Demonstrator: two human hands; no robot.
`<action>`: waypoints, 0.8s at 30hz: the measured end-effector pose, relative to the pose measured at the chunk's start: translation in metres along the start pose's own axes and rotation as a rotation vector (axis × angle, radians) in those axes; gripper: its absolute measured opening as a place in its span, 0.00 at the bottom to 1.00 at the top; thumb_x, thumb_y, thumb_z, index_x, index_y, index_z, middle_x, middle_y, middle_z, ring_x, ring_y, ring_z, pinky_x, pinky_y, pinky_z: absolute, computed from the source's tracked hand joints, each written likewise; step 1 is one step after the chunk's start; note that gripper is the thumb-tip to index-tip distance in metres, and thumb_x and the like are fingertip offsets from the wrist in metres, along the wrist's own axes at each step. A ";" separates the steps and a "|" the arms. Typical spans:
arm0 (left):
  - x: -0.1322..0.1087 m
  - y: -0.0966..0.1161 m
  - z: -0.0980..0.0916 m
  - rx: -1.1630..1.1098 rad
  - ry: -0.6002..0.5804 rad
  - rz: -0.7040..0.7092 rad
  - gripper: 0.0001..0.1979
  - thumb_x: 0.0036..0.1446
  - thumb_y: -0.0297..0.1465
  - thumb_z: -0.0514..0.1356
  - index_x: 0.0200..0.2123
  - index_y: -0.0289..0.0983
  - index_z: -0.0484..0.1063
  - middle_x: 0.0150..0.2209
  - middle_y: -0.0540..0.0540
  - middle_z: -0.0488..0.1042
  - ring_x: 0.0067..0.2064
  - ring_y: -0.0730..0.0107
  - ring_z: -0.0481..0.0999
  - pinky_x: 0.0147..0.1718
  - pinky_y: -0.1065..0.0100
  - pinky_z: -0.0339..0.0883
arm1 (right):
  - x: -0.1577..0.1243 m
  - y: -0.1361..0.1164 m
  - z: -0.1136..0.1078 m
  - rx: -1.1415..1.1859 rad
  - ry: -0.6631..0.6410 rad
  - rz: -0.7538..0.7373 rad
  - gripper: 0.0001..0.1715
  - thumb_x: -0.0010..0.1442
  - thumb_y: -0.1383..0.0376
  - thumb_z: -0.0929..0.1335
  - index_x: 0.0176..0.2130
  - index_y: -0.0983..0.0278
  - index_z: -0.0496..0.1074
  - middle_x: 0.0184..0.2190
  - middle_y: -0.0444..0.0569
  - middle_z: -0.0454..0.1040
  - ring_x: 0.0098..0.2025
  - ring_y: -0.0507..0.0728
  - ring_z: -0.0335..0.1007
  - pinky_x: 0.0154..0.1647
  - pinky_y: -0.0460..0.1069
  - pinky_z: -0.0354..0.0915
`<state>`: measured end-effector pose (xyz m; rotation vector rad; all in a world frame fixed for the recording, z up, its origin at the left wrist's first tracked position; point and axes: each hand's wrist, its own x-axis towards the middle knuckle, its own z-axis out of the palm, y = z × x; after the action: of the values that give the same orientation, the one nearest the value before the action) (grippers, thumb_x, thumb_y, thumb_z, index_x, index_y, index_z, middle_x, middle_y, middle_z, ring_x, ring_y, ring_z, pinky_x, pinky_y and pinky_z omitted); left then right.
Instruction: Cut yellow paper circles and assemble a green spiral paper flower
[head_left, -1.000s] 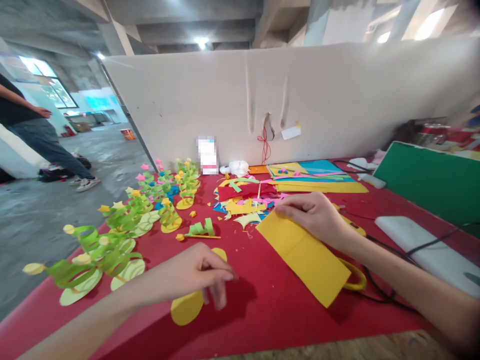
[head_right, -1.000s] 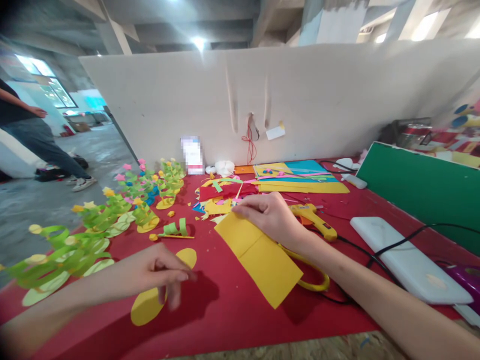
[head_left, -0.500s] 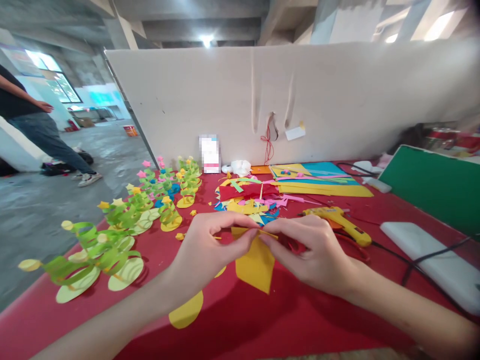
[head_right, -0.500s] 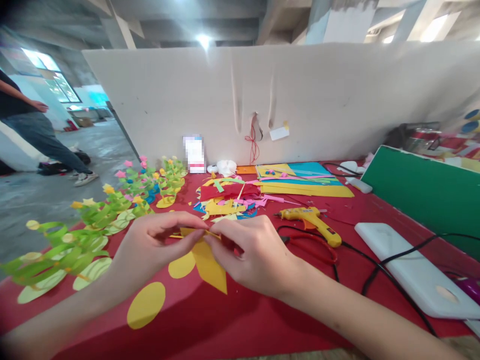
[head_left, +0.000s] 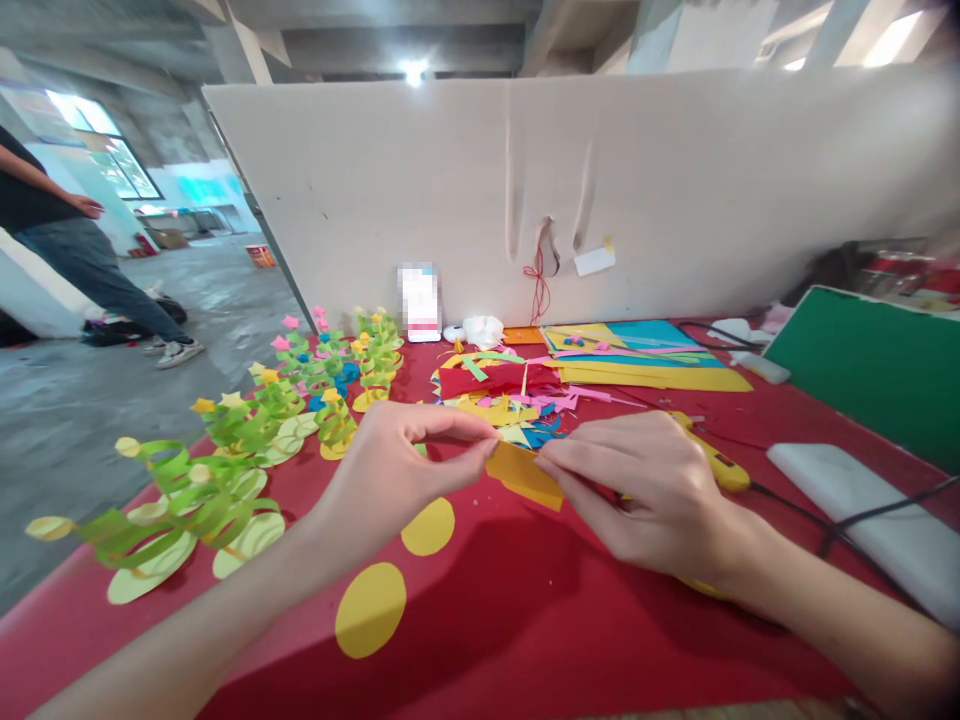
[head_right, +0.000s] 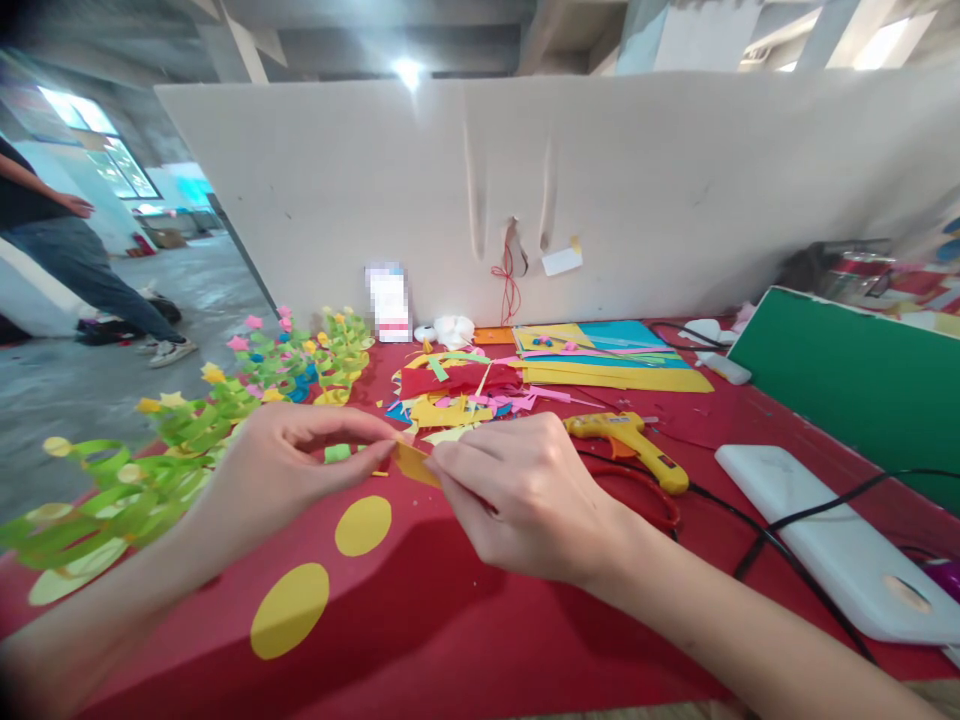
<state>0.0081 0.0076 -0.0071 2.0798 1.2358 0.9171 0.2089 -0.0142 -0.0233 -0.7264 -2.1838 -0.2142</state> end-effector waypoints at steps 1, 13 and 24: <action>0.002 -0.001 -0.002 0.000 0.014 -0.012 0.04 0.48 0.30 0.60 0.28 0.39 0.75 0.27 0.53 0.78 0.28 0.75 0.75 0.25 0.78 0.67 | 0.000 0.002 0.000 0.008 0.001 0.003 0.06 0.53 0.74 0.65 0.27 0.66 0.70 0.19 0.45 0.72 0.21 0.49 0.66 0.22 0.45 0.61; -0.010 0.010 0.013 -0.048 -0.012 0.287 0.06 0.50 0.25 0.58 0.32 0.37 0.74 0.32 0.51 0.78 0.34 0.74 0.75 0.35 0.77 0.68 | 0.000 -0.004 -0.001 0.054 -0.018 -0.030 0.04 0.52 0.74 0.66 0.28 0.66 0.69 0.22 0.47 0.73 0.22 0.50 0.67 0.22 0.44 0.61; -0.001 -0.002 0.000 0.081 0.070 0.131 0.04 0.49 0.27 0.58 0.27 0.38 0.73 0.28 0.51 0.77 0.30 0.71 0.75 0.28 0.75 0.67 | -0.001 -0.004 -0.011 -0.068 -0.045 -0.069 0.05 0.52 0.74 0.66 0.29 0.66 0.70 0.22 0.48 0.75 0.23 0.52 0.69 0.22 0.47 0.62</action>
<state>0.0074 0.0077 -0.0086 2.2318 1.2013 1.0219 0.2142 -0.0218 -0.0162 -0.6998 -2.2559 -0.3121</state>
